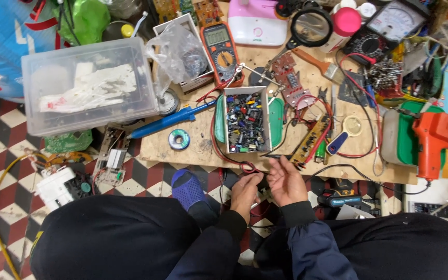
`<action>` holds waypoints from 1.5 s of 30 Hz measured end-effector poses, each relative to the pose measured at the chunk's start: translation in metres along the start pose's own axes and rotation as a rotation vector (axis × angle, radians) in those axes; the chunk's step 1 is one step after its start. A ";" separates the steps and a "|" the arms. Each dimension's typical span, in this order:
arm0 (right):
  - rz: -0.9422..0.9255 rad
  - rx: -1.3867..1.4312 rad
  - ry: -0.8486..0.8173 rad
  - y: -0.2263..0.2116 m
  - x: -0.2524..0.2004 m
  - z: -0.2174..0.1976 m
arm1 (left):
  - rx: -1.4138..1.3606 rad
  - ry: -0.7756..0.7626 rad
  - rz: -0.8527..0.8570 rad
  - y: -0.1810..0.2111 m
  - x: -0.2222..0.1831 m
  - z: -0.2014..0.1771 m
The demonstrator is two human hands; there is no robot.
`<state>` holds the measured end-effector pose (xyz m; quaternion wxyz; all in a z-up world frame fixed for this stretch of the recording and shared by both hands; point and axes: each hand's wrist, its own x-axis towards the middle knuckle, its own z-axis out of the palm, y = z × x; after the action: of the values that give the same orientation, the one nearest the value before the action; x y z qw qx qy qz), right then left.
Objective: Inspecting an electronic circuit board with a magnifying glass and applying adhesive tape to secure components.
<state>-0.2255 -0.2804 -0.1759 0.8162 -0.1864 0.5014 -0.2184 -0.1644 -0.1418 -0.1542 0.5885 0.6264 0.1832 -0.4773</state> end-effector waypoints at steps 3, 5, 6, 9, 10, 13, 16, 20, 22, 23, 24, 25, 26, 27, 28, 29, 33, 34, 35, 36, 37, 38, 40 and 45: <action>-0.014 -0.117 -0.024 0.001 -0.015 0.008 | -0.085 -0.050 -0.055 -0.017 0.023 0.014; -0.035 -0.225 -0.019 -0.002 -0.022 0.003 | -0.084 -0.055 -0.070 -0.017 0.026 0.022; -0.046 -0.273 -0.001 0.000 -0.023 -0.004 | -0.046 -0.023 -0.053 -0.012 0.020 0.021; -0.069 -0.339 0.062 0.001 -0.032 -0.005 | 0.085 0.027 0.003 -0.010 0.022 0.015; -0.070 -0.367 0.102 0.001 -0.037 -0.004 | 0.167 0.054 0.039 -0.013 0.026 0.013; -0.096 -0.316 0.210 -0.006 -0.046 0.011 | 0.088 0.089 0.008 0.032 -0.022 0.017; -0.113 -0.266 0.231 -0.009 -0.028 -0.002 | 0.032 0.112 0.034 0.029 -0.029 0.008; -0.119 -0.282 0.238 -0.017 -0.030 -0.007 | 0.052 0.210 0.018 0.053 -0.064 0.003; -0.121 -0.353 0.229 -0.020 -0.037 -0.005 | -0.025 0.193 0.074 0.058 -0.073 -0.002; -0.115 -0.354 0.227 -0.025 -0.060 0.003 | -0.025 0.200 0.073 0.058 -0.077 -0.006; -0.187 -0.414 0.249 -0.030 -0.081 0.013 | -0.040 0.156 0.083 0.059 -0.081 -0.010; -0.260 -0.473 0.271 -0.035 -0.103 0.023 | -0.054 0.111 0.093 0.059 -0.084 -0.014; -0.256 -0.475 0.268 -0.034 -0.127 0.030 | -0.056 0.116 0.093 0.063 -0.091 -0.015; -0.078 -0.564 0.231 -0.033 -0.152 0.036 | -0.144 0.090 0.075 0.066 -0.097 -0.015; 0.100 -0.649 0.195 -0.034 -0.176 0.042 | -0.233 0.062 0.058 0.068 -0.103 -0.014; 0.101 -0.651 0.192 -0.028 -0.179 0.046 | -0.234 0.064 0.058 0.068 -0.105 -0.015; 0.706 -0.208 0.048 0.009 -0.159 0.030 | -0.367 -0.001 -0.024 0.095 -0.140 -0.022; 0.717 -0.063 0.011 0.024 -0.148 0.018 | -0.346 -0.003 -0.111 0.107 -0.157 -0.027; 0.726 -0.061 0.010 0.043 -0.139 0.008 | -0.344 0.007 -0.112 0.107 -0.162 -0.039; 0.673 -0.057 0.001 0.056 -0.125 -0.001 | -0.340 -0.076 -0.124 0.109 -0.163 -0.047; 0.621 -0.053 -0.009 0.070 -0.110 -0.009 | -0.335 -0.159 -0.135 0.111 -0.164 -0.056; 0.628 -0.057 -0.008 0.077 -0.104 -0.021 | -0.341 -0.153 -0.137 0.110 -0.159 -0.063; 0.614 -0.109 0.029 0.093 -0.087 -0.038 | -0.381 -0.120 -0.074 0.110 -0.146 -0.080; 0.498 -0.080 0.054 0.030 -0.183 -0.036 | -0.316 0.161 -0.048 0.100 -0.118 -0.091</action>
<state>-0.3264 -0.1587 -0.0720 0.8230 -0.0835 0.5618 0.0047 -0.1064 -0.0439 -0.0155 0.6514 0.5578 0.3172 -0.4050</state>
